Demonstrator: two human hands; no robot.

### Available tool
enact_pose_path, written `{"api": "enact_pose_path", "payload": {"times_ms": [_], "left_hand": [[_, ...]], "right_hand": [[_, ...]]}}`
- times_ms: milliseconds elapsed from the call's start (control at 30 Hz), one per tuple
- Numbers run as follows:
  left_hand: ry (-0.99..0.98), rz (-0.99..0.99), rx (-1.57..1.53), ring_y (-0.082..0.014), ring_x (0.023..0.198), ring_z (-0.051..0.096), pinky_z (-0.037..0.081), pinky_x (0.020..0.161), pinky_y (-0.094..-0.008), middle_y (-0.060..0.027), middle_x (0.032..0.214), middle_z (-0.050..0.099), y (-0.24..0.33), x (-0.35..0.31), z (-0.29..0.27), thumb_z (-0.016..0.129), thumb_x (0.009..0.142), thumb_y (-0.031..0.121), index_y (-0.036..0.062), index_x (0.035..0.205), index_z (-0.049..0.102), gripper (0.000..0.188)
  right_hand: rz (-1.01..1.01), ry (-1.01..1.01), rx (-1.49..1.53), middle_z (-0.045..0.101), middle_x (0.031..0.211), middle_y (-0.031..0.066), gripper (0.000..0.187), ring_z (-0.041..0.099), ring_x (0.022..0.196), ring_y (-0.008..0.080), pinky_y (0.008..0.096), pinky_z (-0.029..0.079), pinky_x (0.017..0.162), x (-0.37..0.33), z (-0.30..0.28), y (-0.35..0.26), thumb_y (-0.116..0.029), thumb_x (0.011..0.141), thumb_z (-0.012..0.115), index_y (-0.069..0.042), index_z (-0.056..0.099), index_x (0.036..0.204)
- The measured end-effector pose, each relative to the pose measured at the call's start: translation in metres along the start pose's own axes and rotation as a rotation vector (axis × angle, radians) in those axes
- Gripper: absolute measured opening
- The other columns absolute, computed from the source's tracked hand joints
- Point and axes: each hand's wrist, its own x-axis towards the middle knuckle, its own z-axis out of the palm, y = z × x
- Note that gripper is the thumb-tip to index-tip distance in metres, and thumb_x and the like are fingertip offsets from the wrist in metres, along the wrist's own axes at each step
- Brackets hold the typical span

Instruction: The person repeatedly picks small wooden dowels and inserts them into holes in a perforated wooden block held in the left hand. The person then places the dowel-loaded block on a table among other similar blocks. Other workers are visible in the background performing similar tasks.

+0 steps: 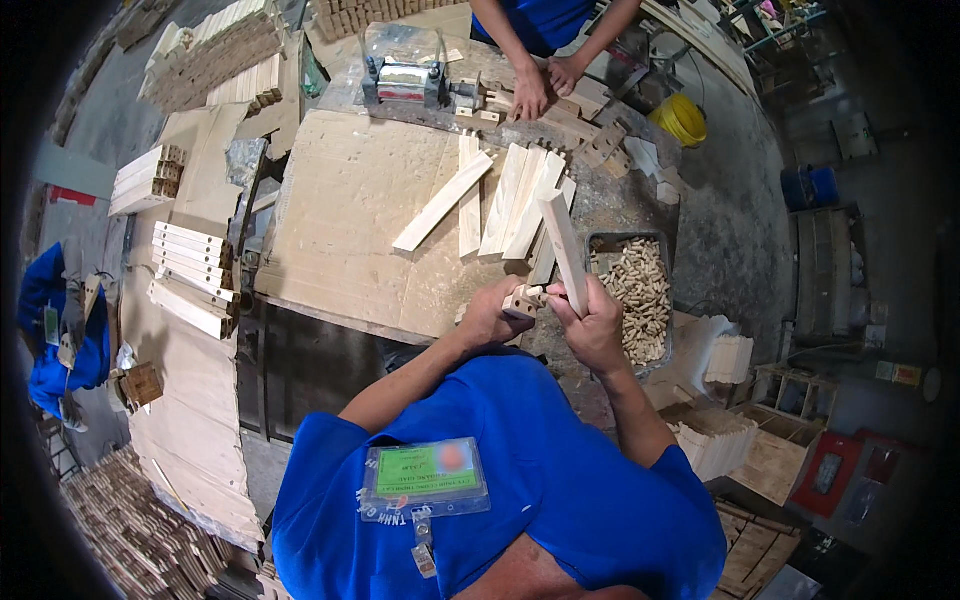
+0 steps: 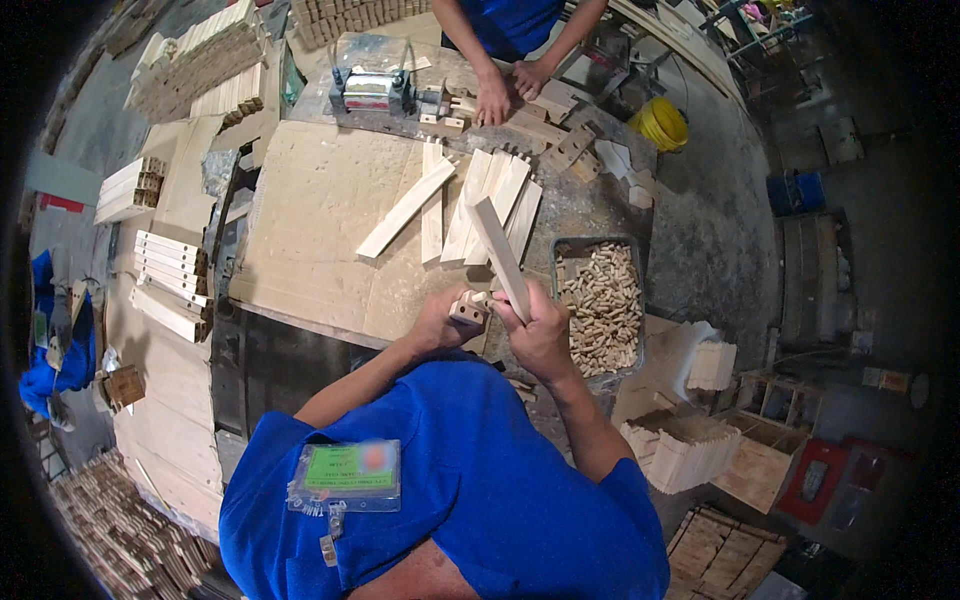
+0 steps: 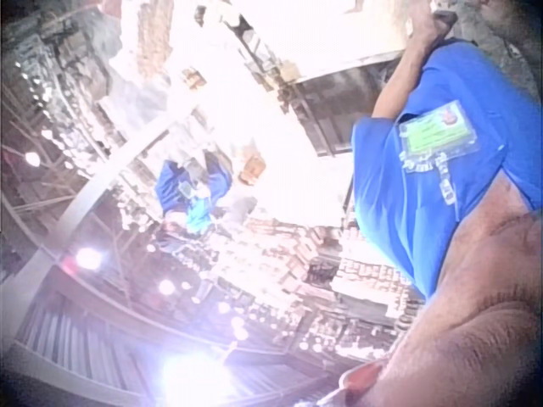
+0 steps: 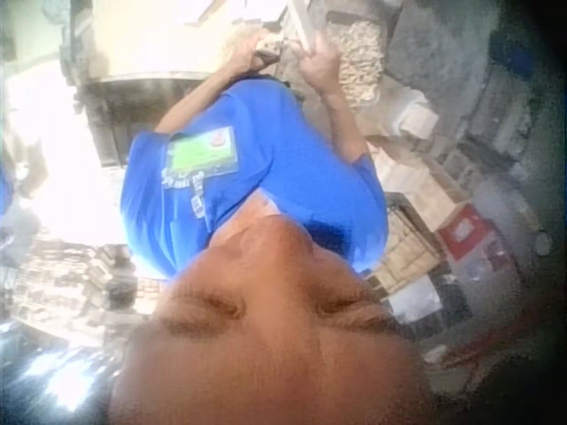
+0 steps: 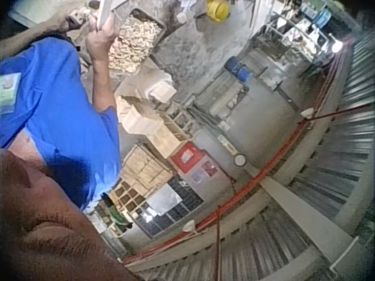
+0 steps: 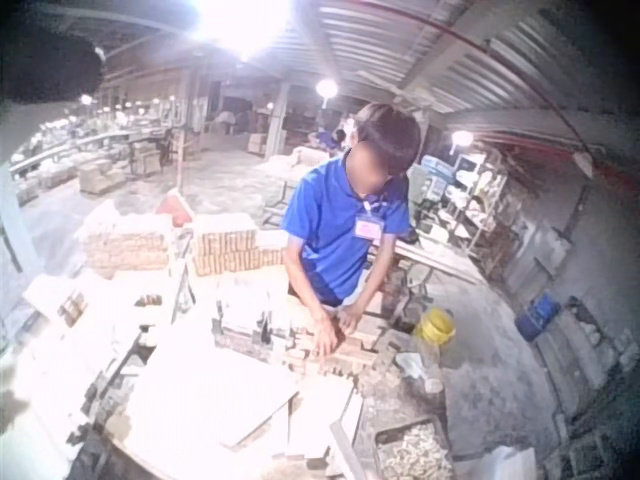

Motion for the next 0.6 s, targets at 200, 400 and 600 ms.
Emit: {"api": "enact_pose_path", "payload": {"times_ms": [200,400,600], "left_hand": [[-0.006,0.07,-0.027,-0.0404,0.092,0.07,0.056,0.081,-0.0471,-0.0153,0.098,0.07,-0.0025,-0.0016,0.0029,0.089,0.078,0.017,0.0089,0.109,0.067,0.039],[0.022,0.067,-0.072,-0.0413,0.092,0.07,0.056,0.081,-0.0474,-0.0161,0.099,0.07,0.0009,-0.0016,0.0055,0.088,0.078,0.016,0.0077,0.109,0.067,0.038],[0.001,0.054,-0.092,-0.041,0.089,0.07,0.056,0.079,-0.0467,-0.0162,0.096,0.071,-0.0024,0.0006,0.0017,0.087,0.079,0.016,0.0078,0.109,0.068,0.037]], "right_hand": [[-0.193,-0.052,-0.155,0.076,0.091,0.0164,0.021,0.076,0.081,0.0345,0.0438,0.058,0.073,0.0033,-0.0044,0.0031,-0.007,0.094,0.08,-0.001,0.069,0.11],[-0.238,-0.072,-0.211,0.072,0.088,0.0201,0.024,0.074,0.079,0.0407,0.0476,0.057,0.07,0.0077,-0.0012,-0.0008,-0.007,0.093,0.08,0.0,0.065,0.111],[-0.243,-0.062,-0.221,0.072,0.087,0.019,0.025,0.074,0.078,0.0391,0.0475,0.056,0.068,0.0086,0.0015,-0.0018,-0.009,0.095,0.079,0.001,0.065,0.113]]}}
